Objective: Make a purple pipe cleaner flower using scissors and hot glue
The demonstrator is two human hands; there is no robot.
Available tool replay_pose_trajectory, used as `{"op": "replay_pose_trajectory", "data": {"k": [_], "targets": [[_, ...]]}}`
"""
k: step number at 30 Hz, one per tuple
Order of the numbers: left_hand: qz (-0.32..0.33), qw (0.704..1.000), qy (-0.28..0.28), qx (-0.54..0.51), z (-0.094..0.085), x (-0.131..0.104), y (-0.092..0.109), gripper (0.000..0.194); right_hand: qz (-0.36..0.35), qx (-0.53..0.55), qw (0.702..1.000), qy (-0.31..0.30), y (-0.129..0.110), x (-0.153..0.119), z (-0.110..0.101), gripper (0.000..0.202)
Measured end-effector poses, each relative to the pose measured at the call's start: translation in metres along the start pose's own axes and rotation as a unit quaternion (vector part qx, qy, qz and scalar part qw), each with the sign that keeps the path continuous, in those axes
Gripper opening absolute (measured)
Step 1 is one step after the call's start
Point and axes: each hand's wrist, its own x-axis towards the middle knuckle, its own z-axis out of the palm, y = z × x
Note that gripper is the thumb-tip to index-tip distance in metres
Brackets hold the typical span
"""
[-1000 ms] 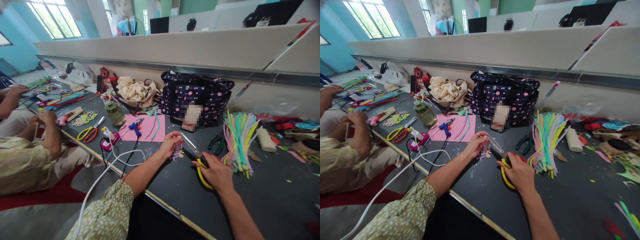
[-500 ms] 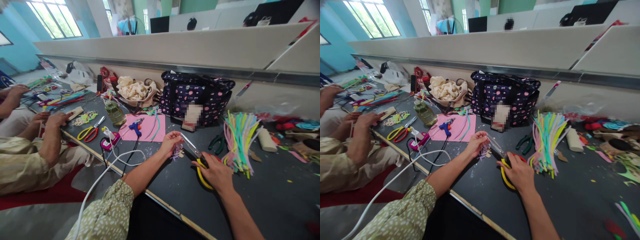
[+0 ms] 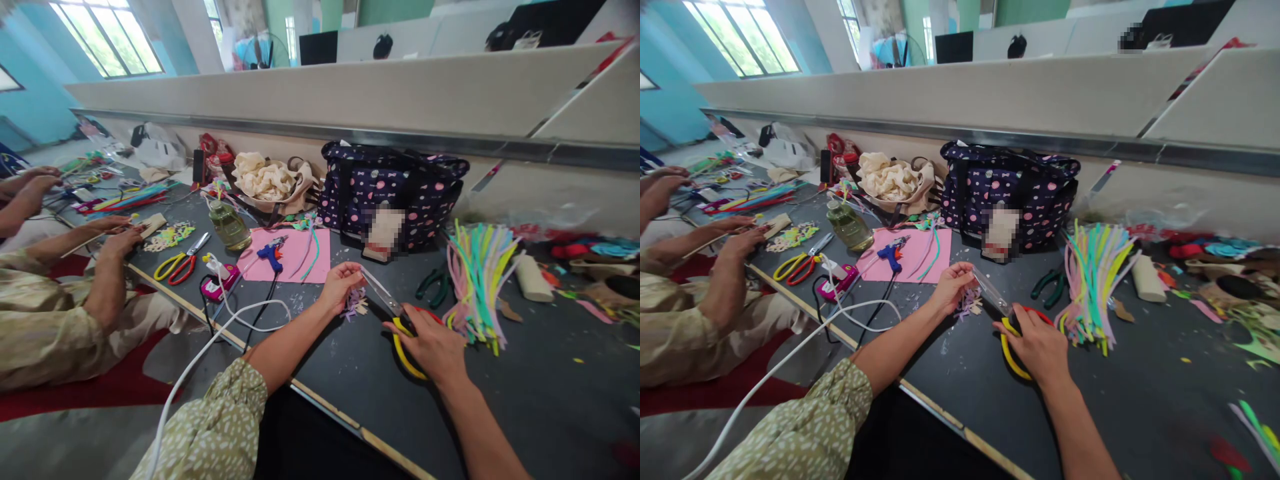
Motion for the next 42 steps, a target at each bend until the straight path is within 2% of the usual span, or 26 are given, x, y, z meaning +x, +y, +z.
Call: {"op": "replay_pose_trajectory", "data": {"k": [25, 33, 36, 42], "targets": [[0.012, 1.0, -0.008, 0.014, -0.0019, 0.0006, -0.0026, 0.034, -0.002, 0.011, 1.0, 0.006, -0.001, 0.0, -0.0006, 0.043], [0.005, 1.0, 0.003, 0.007, -0.0002, 0.0001, -0.0002, 0.035, 0.103, 0.08, 0.99, -0.054, -0.001, 0.0054, -0.0065, 0.054], [0.002, 1.0, 0.005, -0.005, -0.0005, -0.0002, 0.0008, 0.034, 0.093, 0.078, 0.991, -0.06, -0.001, 0.0057, -0.0054, 0.056], [0.002, 1.0, 0.008, -0.015, -0.001, 0.0004, 0.0014, 0.035, 0.037, 0.049, 0.998, -0.014, -0.0019, 0.0032, -0.0003, 0.048]]}}
